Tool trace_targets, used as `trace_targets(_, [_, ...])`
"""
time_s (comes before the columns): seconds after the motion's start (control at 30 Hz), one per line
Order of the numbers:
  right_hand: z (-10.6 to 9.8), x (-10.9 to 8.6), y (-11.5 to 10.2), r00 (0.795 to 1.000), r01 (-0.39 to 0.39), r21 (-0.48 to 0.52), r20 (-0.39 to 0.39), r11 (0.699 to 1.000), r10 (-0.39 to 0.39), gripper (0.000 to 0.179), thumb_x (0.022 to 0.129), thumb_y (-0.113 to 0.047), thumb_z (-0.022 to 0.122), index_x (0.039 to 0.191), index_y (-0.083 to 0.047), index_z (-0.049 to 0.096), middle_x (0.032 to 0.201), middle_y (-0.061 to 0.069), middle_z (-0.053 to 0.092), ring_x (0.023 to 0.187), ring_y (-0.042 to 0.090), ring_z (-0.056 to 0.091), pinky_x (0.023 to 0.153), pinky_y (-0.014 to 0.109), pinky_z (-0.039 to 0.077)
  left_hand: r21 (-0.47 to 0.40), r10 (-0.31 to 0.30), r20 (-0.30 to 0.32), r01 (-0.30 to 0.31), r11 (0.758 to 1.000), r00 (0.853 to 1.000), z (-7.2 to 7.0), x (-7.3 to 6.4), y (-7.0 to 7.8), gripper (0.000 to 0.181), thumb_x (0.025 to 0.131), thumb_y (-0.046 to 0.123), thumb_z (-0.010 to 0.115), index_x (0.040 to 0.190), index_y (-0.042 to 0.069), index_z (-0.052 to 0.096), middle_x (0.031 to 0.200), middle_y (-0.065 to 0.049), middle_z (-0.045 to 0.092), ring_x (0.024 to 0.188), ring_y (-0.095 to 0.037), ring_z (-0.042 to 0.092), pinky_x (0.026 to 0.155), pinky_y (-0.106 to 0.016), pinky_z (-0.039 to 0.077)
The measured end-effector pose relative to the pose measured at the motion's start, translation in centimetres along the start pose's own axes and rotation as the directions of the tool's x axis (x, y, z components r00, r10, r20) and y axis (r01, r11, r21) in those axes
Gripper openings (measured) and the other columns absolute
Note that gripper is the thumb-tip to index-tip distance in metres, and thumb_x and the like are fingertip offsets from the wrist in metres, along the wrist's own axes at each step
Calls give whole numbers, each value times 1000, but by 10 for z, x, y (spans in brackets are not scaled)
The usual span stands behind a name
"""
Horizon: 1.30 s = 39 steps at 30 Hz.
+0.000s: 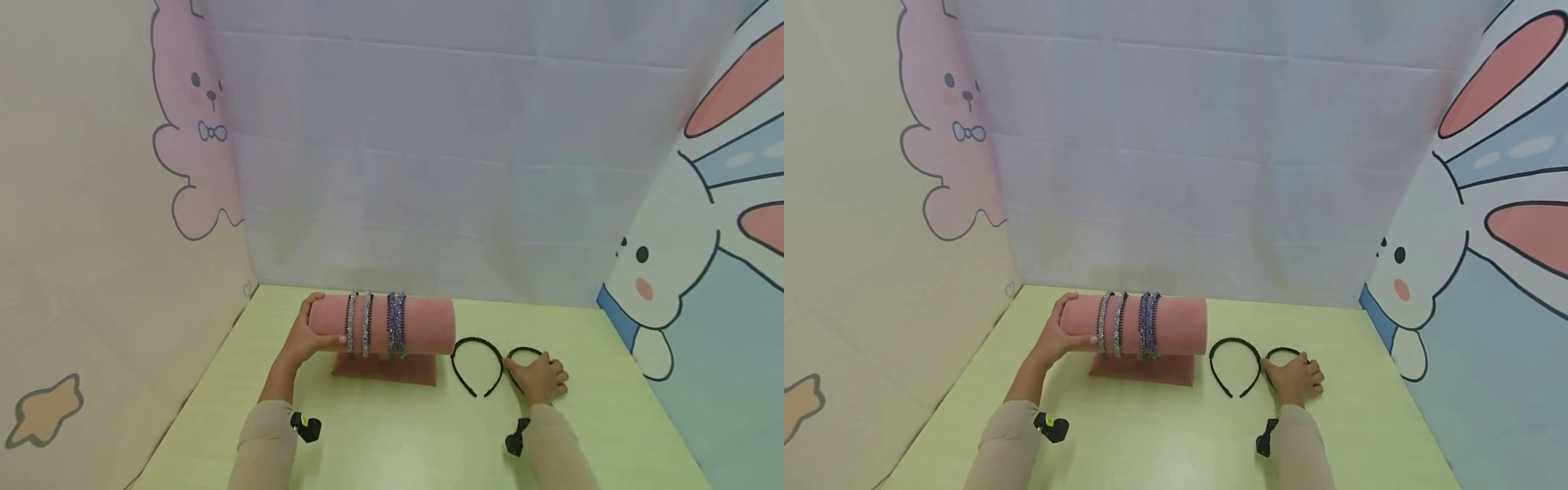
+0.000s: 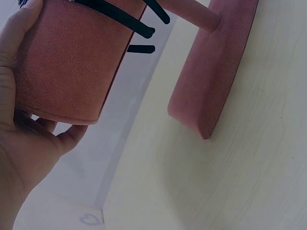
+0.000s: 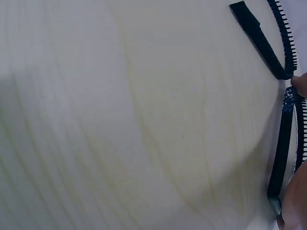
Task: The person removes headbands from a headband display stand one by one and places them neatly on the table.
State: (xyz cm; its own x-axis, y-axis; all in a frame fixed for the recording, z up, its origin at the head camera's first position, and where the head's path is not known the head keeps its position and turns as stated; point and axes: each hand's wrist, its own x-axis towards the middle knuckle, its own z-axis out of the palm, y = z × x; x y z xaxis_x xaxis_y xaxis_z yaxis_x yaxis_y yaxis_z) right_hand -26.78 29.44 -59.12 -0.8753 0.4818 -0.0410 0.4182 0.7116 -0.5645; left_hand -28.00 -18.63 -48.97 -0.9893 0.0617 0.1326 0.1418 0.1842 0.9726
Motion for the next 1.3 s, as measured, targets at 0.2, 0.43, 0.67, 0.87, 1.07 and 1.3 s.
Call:
trace_targets(0.2, [1, 0, 3, 1000, 19, -43, 1, 999, -19, 100, 71, -66, 64, 117, 16, 30, 115, 43, 27, 101, 55, 25, 78, 66, 22, 7, -35, 12, 35, 999, 999, -1, 0, 0, 109, 54, 13, 92, 141, 28, 28, 135, -8, 37, 108, -37, 48, 82, -46, 46])
trace_targets(0.43, [2, 4, 3, 999, 29, -41, 17, 999, -28, 102, 71, -69, 62, 117, 15, 28, 111, 41, 26, 100, 55, 24, 77, 65, 22, 3, -43, 36, 43, 999, 998, 0, -5, 16, 106, 58, 9, 89, 141, 25, 26, 137, -12, 35, 110, -38, 47, 84, -47, 45])
trace_targets(0.67, [0, 1, 1, 998, 29, -48, 50, 998, -27, 99, 73, -67, 61, 114, 17, 27, 109, 42, 24, 98, 55, 23, 75, 65, 23, 20, -38, 26, 38, 999, 999, 1, -6, 14, 107, 57, 12, 90, 142, 23, 26, 136, -11, 36, 109, -38, 48, 83, -47, 45])
trace_targets(0.87, [-2, 0, 2, 999, 37, -41, 39, 998, -35, 100, 73, -68, 61, 114, 17, 27, 109, 42, 25, 98, 55, 24, 75, 65, 23, 26, -21, 0, 21, 999, 1000, 1, 2, -4, 107, 54, 15, 92, 140, 31, 29, 135, -7, 37, 109, -37, 48, 84, -48, 45])
trace_targets(1.07, [-6, 3, 2, 999, 20, 29, 44, 999, -22, 96, 78, -65, 58, 119, 17, 29, 117, 42, 22, 106, 57, 22, 79, 67, 21, 28, -14, -2, 14, 999, 1000, 2, 1, -3, 108, 54, 16, 92, 140, 28, 28, 135, -8, 37, 108, -37, 48, 83, -47, 45])
trace_targets(1.3, [-18, 1, -1, 998, 2, 110, 62, 994, -9, 93, 84, -52, 56, 138, 13, 18, 136, 41, 4, 121, 58, 6, 88, 69, 13, 17, -33, 0, 33, 999, 999, -1, 1, -4, 109, 55, 14, 91, 142, 28, 26, 137, -7, 35, 111, -37, 47, 85, -48, 44])
